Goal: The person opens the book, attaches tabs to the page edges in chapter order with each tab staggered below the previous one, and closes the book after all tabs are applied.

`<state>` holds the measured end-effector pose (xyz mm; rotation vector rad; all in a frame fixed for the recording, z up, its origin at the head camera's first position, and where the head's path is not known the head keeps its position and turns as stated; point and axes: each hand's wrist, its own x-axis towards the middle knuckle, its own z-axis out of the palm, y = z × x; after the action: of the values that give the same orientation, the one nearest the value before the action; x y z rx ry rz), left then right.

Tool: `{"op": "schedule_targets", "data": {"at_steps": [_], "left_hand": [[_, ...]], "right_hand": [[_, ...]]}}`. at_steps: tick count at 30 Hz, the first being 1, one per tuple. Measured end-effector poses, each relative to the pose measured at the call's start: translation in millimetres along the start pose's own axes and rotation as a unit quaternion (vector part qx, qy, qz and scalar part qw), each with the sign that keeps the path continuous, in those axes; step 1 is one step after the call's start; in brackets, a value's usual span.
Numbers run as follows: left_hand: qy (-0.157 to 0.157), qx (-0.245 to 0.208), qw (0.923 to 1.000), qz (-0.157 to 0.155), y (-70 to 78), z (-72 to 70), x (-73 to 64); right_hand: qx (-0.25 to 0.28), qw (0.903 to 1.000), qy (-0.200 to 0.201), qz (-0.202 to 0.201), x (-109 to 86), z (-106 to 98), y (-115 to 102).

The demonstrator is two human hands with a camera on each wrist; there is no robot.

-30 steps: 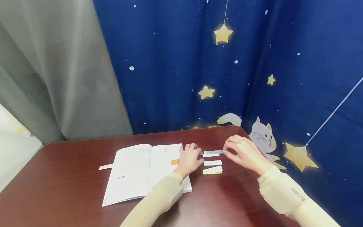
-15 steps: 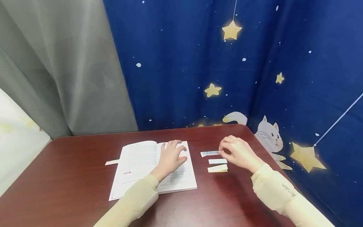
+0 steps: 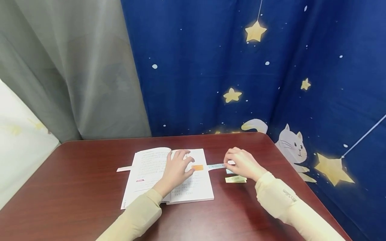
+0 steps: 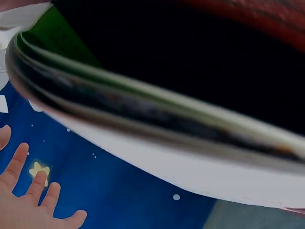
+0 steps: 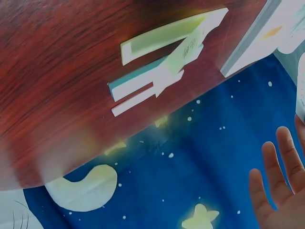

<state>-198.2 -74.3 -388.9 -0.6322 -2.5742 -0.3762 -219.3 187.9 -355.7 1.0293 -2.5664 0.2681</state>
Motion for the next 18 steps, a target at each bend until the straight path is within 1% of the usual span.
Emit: {"op": "schedule_targets", "data": {"at_steps": [8,13,18], "left_hand": [[-0.017,0.007,0.9997,0.015,5.9,5.7,0.2],[-0.029,0.008,0.9993,0.023,8.9,8.3,1.0],[-0.035,0.014,0.9990,0.025,11.1,11.2,2.5]], "right_hand": [[0.029,0.9972,-0.057,0.038,6.7,8,0],[0.050,0.9921,-0.094,0.066,10.3,11,4],[0.069,0.9872,-0.116,0.086,14.2,14,6]]}}
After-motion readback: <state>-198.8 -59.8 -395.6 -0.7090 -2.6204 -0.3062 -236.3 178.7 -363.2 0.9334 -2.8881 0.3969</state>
